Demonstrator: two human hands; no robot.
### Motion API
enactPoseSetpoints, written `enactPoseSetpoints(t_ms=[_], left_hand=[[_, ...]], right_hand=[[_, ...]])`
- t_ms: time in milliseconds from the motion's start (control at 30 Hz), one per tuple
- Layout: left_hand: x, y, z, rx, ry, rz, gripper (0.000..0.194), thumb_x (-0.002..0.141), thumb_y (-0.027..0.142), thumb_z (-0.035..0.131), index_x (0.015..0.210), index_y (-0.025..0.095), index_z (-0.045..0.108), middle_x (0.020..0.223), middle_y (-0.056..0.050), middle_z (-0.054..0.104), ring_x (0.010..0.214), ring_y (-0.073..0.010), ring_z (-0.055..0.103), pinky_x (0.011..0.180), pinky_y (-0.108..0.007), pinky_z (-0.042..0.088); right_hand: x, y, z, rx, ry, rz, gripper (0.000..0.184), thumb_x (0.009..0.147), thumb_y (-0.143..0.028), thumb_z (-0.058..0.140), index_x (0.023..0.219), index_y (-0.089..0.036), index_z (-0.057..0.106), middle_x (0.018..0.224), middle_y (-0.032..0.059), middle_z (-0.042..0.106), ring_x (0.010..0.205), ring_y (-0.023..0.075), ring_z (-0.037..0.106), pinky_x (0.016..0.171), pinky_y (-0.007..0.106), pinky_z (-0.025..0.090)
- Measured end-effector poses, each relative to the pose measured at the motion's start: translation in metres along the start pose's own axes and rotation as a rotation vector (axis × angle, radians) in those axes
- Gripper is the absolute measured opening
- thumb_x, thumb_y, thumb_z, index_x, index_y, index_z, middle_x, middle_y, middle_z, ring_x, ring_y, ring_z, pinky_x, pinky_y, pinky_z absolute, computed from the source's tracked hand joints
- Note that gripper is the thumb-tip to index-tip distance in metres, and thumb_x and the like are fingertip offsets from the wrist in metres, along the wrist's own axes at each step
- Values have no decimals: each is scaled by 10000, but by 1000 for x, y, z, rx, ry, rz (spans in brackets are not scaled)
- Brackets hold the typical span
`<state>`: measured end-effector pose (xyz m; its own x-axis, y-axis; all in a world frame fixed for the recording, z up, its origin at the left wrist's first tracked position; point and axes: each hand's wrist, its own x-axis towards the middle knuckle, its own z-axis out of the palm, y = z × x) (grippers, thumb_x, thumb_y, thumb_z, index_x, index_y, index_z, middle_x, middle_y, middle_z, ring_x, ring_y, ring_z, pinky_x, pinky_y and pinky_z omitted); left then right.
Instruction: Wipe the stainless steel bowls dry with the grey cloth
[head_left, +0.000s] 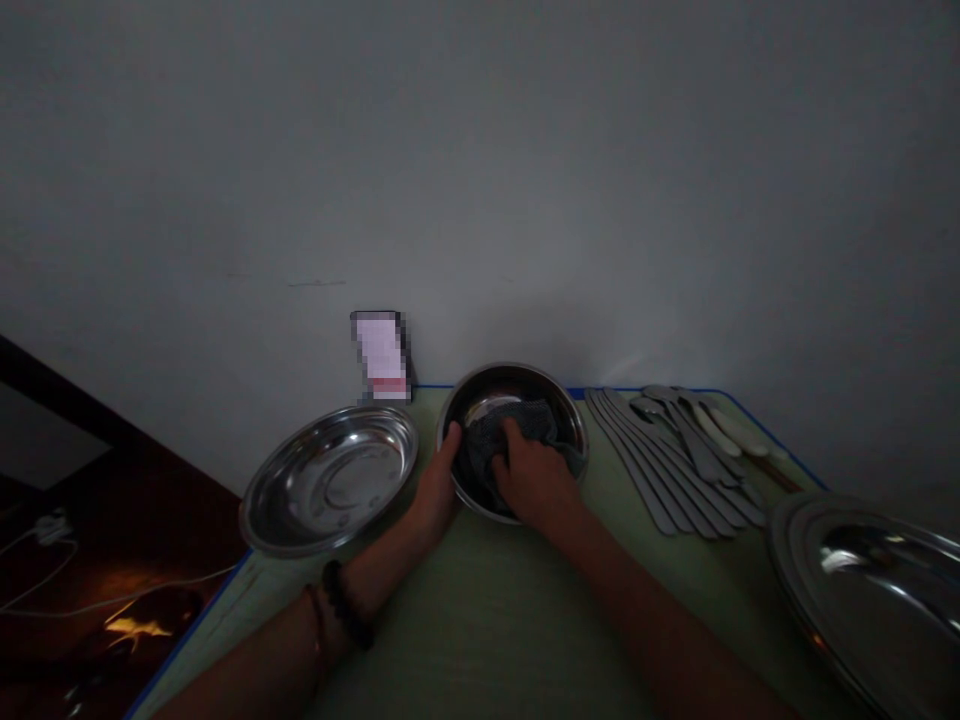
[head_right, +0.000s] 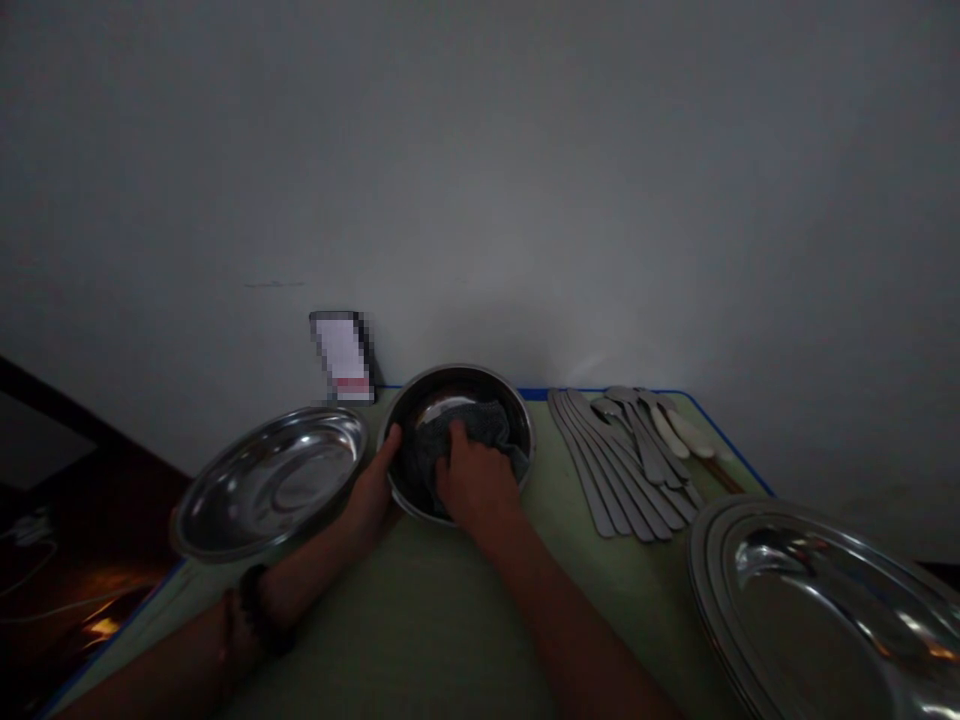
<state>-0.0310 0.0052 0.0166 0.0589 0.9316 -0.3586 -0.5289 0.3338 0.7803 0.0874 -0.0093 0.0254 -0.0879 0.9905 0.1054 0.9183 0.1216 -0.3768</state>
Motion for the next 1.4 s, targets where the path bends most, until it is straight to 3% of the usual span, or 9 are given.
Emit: enactPoseSetpoints(t_ms=[133, 300, 667, 967, 1167, 1400], left_hand=[[5, -2, -5, 19, 14, 38, 371, 889, 405, 510, 1007, 110, 702, 1012, -104, 744, 1123, -243, 615, 1052, -352, 400], [5, -2, -5, 16, 23, 27, 375, 897, 392, 495, 1028, 103, 696, 998, -123, 745, 1122, -247, 616, 1035, -366, 419], [0, 0, -1, 12, 5, 37, 374, 907, 379, 481, 1091, 115, 672, 1042, -98, 737, 1131, -243, 610, 1013, -359, 446], [3, -1, -5, 32, 5, 10, 383, 879, 416, 519, 1053, 116, 682, 1011, -103, 744, 1132, -256, 610, 1014, -374, 446], [6, -3, -10, 52, 1, 22, 399, 859, 437, 547, 1040, 110, 686, 1002, -109, 745, 1119, -261, 617, 1011, -376, 446], [11, -3, -19, 119, 21, 75, 425, 808, 447, 619, 1082, 127, 672, 1025, -109, 741, 1092, -260, 632, 1000, -369, 449]], right_hand=[[-1, 1, -1, 35, 9, -54, 419, 887, -240, 388, 1303, -287, 413, 977, 65, 724, 826, 248, 701, 688, 315, 448], [-2, 1, -3, 37, -15, -63, 435, 887, -234, 408, 1312, -325, 418, 1023, 45, 717, 870, 230, 692, 709, 302, 437], [1, 1, 1, 26, 18, 9, 277, 867, -251, 429, 1138, -207, 464, 875, 89, 724, 785, 276, 703, 648, 324, 447], [-1, 1, 2, -19, 1, -1, 236, 867, -239, 449, 1094, -178, 453, 914, 113, 718, 824, 271, 703, 645, 316, 458], [-2, 0, 3, -13, -14, 24, 250, 854, -217, 479, 1099, -180, 443, 931, 110, 717, 832, 257, 705, 645, 298, 463], [0, -3, 8, 111, 60, 75, 266, 958, -270, 323, 1186, -160, 406, 969, 109, 716, 826, 231, 707, 654, 293, 473]])
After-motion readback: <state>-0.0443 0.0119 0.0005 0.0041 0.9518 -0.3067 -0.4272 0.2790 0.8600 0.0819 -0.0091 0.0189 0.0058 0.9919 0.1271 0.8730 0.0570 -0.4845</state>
